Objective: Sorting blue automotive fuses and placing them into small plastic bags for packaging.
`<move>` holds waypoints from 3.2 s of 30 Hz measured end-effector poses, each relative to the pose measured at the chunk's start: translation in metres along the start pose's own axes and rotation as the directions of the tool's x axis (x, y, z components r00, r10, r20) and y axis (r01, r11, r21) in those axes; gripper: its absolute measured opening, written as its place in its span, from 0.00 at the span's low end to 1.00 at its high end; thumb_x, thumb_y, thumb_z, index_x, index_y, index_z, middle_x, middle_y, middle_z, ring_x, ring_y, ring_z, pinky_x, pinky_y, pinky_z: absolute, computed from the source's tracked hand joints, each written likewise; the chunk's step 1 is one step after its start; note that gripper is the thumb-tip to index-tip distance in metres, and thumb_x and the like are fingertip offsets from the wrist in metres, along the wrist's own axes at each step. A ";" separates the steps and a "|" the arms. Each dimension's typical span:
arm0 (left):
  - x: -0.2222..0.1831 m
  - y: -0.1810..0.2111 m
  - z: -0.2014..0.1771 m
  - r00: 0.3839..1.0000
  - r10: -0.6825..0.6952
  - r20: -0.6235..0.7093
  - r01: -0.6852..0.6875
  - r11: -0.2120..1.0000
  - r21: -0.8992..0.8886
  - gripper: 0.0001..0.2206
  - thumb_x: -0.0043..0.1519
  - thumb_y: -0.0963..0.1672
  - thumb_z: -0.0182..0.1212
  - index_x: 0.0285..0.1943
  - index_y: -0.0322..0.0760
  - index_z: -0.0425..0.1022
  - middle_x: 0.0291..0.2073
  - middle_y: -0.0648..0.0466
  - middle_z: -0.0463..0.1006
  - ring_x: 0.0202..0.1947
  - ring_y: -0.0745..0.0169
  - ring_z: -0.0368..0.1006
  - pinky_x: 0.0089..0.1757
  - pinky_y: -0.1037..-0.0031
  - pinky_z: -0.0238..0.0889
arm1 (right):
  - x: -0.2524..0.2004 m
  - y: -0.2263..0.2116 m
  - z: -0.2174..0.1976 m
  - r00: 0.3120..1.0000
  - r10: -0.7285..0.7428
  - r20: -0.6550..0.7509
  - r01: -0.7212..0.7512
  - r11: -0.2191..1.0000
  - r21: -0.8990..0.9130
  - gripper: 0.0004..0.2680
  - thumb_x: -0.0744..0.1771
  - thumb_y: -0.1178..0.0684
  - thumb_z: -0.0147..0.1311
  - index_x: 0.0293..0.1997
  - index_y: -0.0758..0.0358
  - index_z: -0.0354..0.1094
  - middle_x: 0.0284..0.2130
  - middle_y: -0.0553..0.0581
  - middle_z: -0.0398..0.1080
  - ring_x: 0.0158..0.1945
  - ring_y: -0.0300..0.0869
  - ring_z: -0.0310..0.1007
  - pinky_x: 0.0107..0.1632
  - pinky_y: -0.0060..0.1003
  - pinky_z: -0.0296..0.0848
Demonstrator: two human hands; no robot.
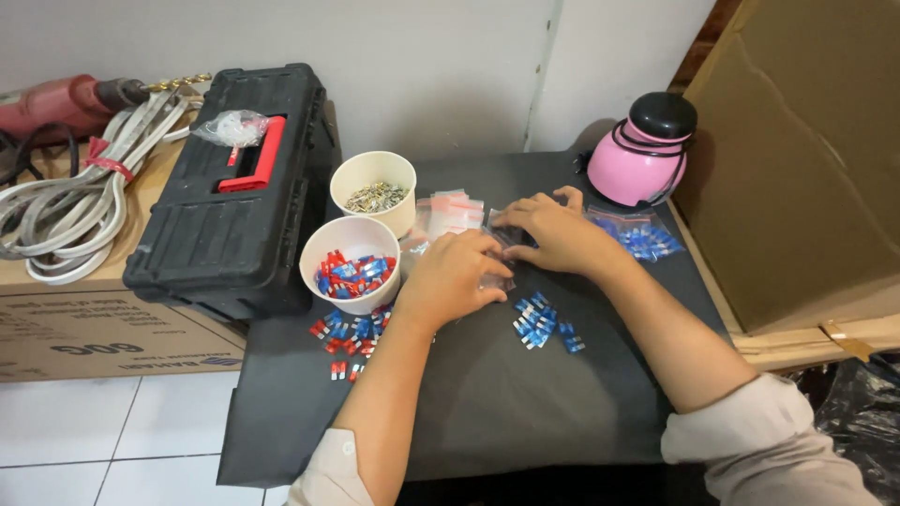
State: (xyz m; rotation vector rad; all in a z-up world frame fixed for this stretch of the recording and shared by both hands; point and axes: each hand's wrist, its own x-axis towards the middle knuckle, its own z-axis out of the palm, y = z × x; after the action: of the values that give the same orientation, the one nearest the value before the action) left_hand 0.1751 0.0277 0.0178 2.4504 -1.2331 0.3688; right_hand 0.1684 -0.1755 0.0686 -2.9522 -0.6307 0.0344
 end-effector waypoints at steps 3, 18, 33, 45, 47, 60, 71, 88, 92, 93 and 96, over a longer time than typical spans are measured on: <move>-0.001 -0.004 0.005 1.000 -0.009 0.004 0.008 0.998 0.054 0.10 0.49 0.53 0.74 0.38 0.57 0.85 0.39 0.63 0.81 0.44 0.62 0.76 0.45 0.69 0.67 | 0.003 0.012 0.019 0.996 -0.011 -0.092 0.018 0.998 0.067 0.13 0.66 0.46 0.60 0.55 0.56 0.72 0.50 0.55 0.75 0.57 0.48 0.69 0.64 0.65 0.38; 0.003 -0.006 0.015 0.959 -0.273 -0.081 0.279 0.957 0.076 0.14 0.52 0.52 0.71 0.44 0.50 0.80 0.34 0.60 0.75 0.42 0.59 0.76 0.48 0.64 0.65 | 0.004 0.032 0.015 0.722 0.207 -0.660 0.204 0.848 0.489 0.06 0.70 0.55 0.57 0.53 0.57 0.75 0.44 0.54 0.78 0.49 0.48 0.78 0.52 0.40 0.71; 0.013 0.027 -0.002 0.788 -0.573 -0.226 0.324 0.698 -0.638 0.19 0.62 0.54 0.66 0.55 0.44 0.79 0.36 0.52 0.83 0.38 0.61 0.82 0.39 0.75 0.72 | 0.005 0.016 0.039 0.849 0.432 -0.306 0.401 -0.147 0.904 0.16 0.68 0.61 0.55 0.65 0.65 0.61 0.43 0.62 0.77 0.46 0.44 0.82 0.48 0.31 0.81; 0.016 0.030 -0.016 0.594 -0.727 -0.345 0.157 0.525 -0.837 0.05 0.62 0.44 0.66 0.44 0.45 0.85 0.28 0.57 0.84 0.30 0.77 0.76 0.37 0.82 0.71 | 0.005 -0.002 0.042 0.857 0.406 -0.317 0.339 0.020 0.941 0.18 0.65 0.63 0.63 0.61 0.65 0.66 0.40 0.64 0.78 0.44 0.39 0.81 0.48 0.28 0.81; 0.015 0.021 -0.010 0.597 -0.712 -0.370 0.141 0.547 -0.825 0.04 0.62 0.44 0.66 0.43 0.46 0.85 0.28 0.58 0.84 0.30 0.75 0.78 0.36 0.83 0.70 | 0.003 -0.003 0.039 0.852 0.388 -0.352 0.355 0.067 0.932 0.18 0.65 0.62 0.63 0.61 0.65 0.67 0.40 0.63 0.78 0.44 0.38 0.81 0.49 0.29 0.80; 0.013 0.014 -0.003 0.662 -0.593 -0.458 0.250 0.751 -0.611 0.03 0.56 0.49 0.74 0.35 0.59 0.85 0.23 0.69 0.83 0.30 0.76 0.80 0.39 0.84 0.66 | 0.002 -0.002 0.036 0.869 0.301 -0.393 0.297 0.318 0.900 0.06 0.66 0.57 0.66 0.41 0.66 0.75 0.27 0.52 0.74 0.32 0.29 0.71 0.37 0.22 0.73; 0.013 0.021 -0.007 0.704 -0.576 -0.416 0.064 0.634 -0.771 0.14 0.52 0.51 0.78 0.43 0.50 0.80 0.33 0.62 0.83 0.41 0.74 0.76 0.45 0.81 0.64 | 0.006 0.006 0.049 0.858 0.270 -0.437 0.353 0.306 0.884 0.06 0.71 0.53 0.55 0.43 0.64 0.74 0.26 0.49 0.74 0.32 0.26 0.70 0.40 0.21 0.73; 0.013 0.011 0.003 0.846 -0.412 -0.339 -0.063 0.554 -0.830 0.24 0.56 0.49 0.77 0.62 0.48 0.78 0.53 0.60 0.83 0.62 0.72 0.72 0.57 0.78 0.61 | -0.001 -0.005 0.037 0.877 0.127 -0.463 0.401 0.337 0.852 0.08 0.72 0.50 0.51 0.43 0.64 0.71 0.23 0.51 0.73 0.30 0.27 0.67 0.34 0.21 0.69; 0.012 0.018 -0.006 0.830 -0.452 -0.327 -0.189 0.324 -0.927 0.23 0.62 0.47 0.70 0.66 0.41 0.73 0.56 0.53 0.81 0.59 0.68 0.74 0.57 0.78 0.64 | -0.001 -0.003 0.045 0.909 0.077 -0.411 0.395 0.163 0.904 0.11 0.69 0.51 0.56 0.54 0.64 0.66 0.34 0.54 0.75 0.35 0.33 0.74 0.40 0.27 0.76; 0.012 0.021 -0.010 0.820 -0.473 -0.323 -0.246 0.219 -0.944 0.23 0.64 0.46 0.67 0.67 0.36 0.71 0.57 0.47 0.80 0.60 0.60 0.75 0.57 0.74 0.67 | 0.001 -0.001 0.050 0.908 0.040 -0.417 0.410 0.112 0.905 0.17 0.66 0.55 0.63 0.59 0.65 0.62 0.37 0.59 0.76 0.37 0.38 0.78 0.42 0.29 0.78; 0.010 0.027 -0.014 0.808 -0.507 -0.299 -0.256 0.156 -0.954 0.25 0.66 0.45 0.65 0.72 0.32 0.66 0.57 0.45 0.80 0.59 0.62 0.73 0.59 0.73 0.67 | 0.004 0.008 0.055 0.912 0.066 -0.404 0.401 0.057 0.914 0.19 0.65 0.63 0.62 0.61 0.68 0.58 0.36 0.59 0.74 0.36 0.39 0.79 0.43 0.30 0.80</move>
State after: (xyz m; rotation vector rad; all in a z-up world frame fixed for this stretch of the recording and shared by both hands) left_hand 0.1579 0.0122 0.0397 1.0387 -0.5461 0.1084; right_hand 0.1723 -0.1745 0.0136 -1.3712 -0.5369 -0.0581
